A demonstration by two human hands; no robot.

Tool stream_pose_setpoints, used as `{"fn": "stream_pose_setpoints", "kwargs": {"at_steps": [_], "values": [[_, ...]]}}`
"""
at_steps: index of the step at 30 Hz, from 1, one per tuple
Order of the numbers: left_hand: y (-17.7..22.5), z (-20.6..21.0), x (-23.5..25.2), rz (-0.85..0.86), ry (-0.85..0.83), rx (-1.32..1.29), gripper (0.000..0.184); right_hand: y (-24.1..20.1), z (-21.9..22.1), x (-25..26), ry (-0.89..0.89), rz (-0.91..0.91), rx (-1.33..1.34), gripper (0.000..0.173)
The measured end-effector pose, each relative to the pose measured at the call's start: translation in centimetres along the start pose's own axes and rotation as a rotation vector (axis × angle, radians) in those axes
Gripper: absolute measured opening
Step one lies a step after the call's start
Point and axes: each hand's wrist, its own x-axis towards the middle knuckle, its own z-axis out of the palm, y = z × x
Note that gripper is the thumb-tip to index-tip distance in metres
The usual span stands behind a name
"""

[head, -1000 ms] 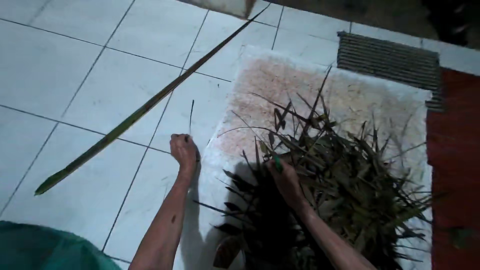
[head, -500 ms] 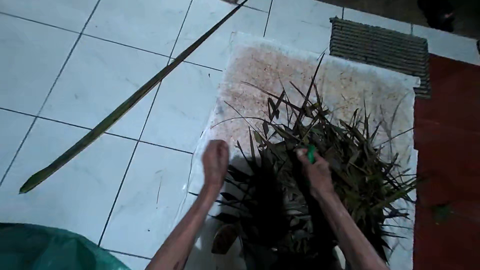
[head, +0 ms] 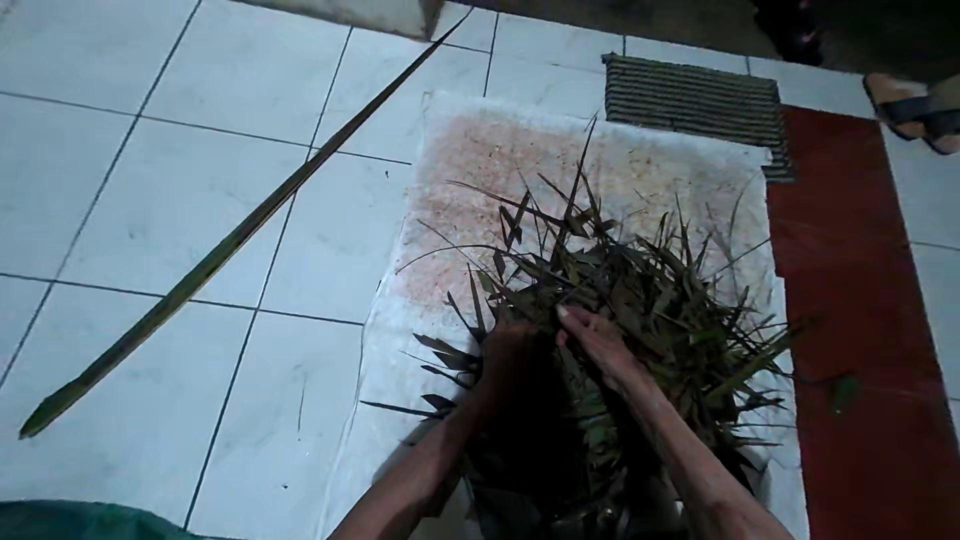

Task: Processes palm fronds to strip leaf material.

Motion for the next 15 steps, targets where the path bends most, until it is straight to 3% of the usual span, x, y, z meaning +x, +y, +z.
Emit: {"fn": "stream_pose_setpoints", "kwargs": {"at_steps": [3,6,11,15], "values": [[-1.8,2.0,0.0,0.220,0.215,-0.028,0.037,0.6,0.3,0.1,-0.043,0.017,0.143,0.043],[-1.1,2.4,-0.4,0.334,0.309,-0.114,0.032,1.2,0.3,0.3,0.029,-0.023,0.221,0.041],[1.0,0.4,-2.9,0.256,0.183,-0.397,0.027,1.4,-1.2,0.7,0.245,-0.085,0.112,0.033],[1.1,-1.5,-3.5,0.237,0.055,-0.539,0.028,1.5,-2.1,0.2,0.234,-0.108,0.148,0.036]]}}
